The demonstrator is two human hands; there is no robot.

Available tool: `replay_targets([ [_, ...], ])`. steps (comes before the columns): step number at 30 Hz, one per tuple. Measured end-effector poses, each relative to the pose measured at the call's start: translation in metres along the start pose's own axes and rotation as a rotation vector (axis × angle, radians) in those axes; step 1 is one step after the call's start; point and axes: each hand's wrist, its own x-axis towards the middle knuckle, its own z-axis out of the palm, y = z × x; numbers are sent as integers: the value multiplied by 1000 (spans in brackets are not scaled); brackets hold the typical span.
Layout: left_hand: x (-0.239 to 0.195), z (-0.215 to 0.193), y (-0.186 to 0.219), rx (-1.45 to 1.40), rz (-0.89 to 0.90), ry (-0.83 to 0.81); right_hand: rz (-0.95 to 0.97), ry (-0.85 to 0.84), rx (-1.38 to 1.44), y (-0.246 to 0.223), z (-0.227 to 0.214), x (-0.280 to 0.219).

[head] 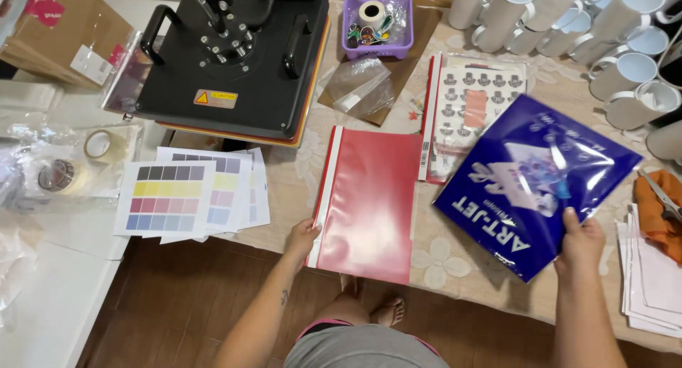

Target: Organizing printed artwork sheets by placing them into protective sleeves and folders

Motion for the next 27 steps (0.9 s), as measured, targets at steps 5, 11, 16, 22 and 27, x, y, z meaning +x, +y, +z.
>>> replay_targets([
  [5, -4, -1, 13, 9, -17, -79, 115, 222, 237, 2, -19, 45],
  [11, 13, 0, -19, -220, 12, -113, 33, -30, -6, 3, -55, 76],
  [16, 7, 4, -12, -144, -27, -69, 11, -266, -28, -50, -69, 63],
  [22, -31, 32, 49, 384, 527, 337, -16, -426, 84, -100, 14, -1],
  [27, -72, 67, 128, -88, 658, -115, 108, -518, 241, -108, 82, -46],
])
